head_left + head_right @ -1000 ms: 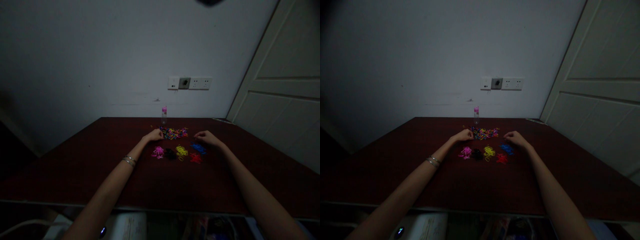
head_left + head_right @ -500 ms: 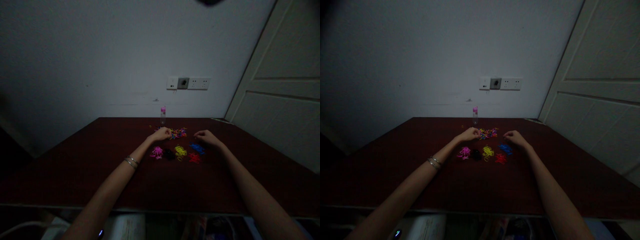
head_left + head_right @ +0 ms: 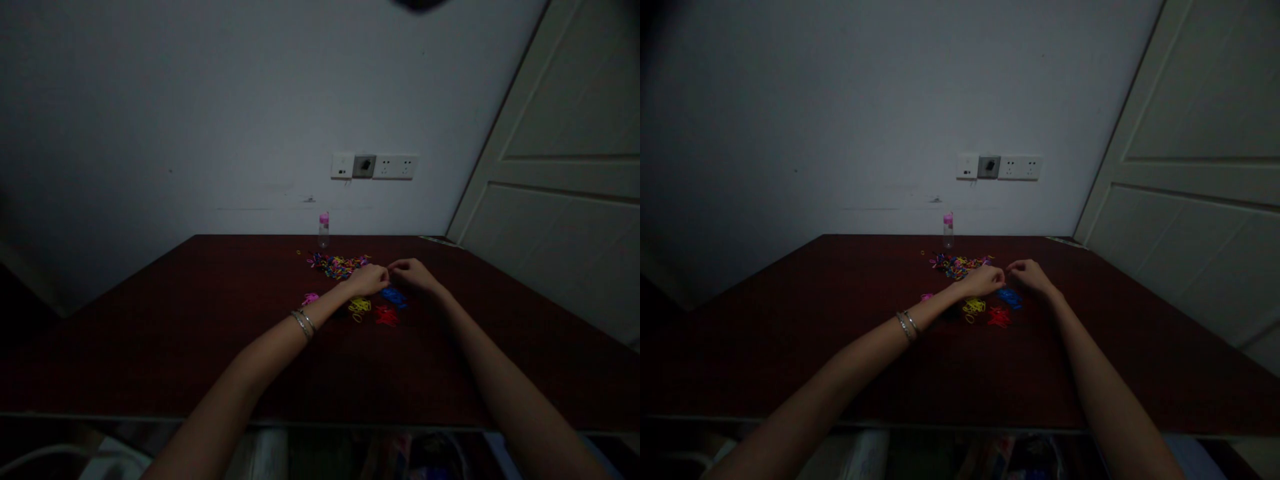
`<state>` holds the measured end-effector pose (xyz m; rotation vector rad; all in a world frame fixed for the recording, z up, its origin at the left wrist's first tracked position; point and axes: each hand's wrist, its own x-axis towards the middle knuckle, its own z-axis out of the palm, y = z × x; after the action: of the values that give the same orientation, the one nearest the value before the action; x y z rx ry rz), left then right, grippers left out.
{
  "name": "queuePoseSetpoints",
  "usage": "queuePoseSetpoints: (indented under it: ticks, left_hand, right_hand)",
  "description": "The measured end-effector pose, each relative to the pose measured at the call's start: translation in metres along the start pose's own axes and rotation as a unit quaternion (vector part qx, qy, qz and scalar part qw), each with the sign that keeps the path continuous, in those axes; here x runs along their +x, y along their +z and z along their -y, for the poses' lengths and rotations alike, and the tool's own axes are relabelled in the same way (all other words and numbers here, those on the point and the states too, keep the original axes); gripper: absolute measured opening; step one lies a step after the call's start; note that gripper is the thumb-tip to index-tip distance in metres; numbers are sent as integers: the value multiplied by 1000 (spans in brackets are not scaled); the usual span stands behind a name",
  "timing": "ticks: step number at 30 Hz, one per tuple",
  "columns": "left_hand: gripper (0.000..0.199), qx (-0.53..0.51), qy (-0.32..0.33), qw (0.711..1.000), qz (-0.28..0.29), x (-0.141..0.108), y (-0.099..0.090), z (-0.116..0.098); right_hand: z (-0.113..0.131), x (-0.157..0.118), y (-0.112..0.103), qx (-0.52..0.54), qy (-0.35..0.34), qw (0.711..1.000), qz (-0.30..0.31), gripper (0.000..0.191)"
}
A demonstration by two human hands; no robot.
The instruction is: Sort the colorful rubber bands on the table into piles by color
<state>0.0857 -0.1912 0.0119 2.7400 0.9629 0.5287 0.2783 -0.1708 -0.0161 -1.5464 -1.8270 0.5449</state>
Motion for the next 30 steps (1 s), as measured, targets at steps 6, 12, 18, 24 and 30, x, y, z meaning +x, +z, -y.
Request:
queuePoseSetpoints:
  ticks: [6, 12, 18, 24, 30]
  left_hand:
    - [29, -5, -23, 999, -29, -4, -1, 15]
    - [37, -41, -131, 983, -125, -29, -22, 72]
    - [36, -90, -256, 933, -239, -65, -38, 140]
    - [39, -157, -321, 891, -281, -88, -38, 167]
    - [42, -181, -317, 887, -282, -90, -34, 167]
  right_hand:
    - [2, 1, -1, -13, -2, 1000, 2, 27]
    - [3, 1, 1, -6, 9, 1000, 1, 28]
    - [10, -2, 4, -54, -15, 998, 11, 29]
    - [7, 4, 8, -129, -55, 990, 14, 24]
    - [10, 5, 12, -154, -76, 985, 3, 27]
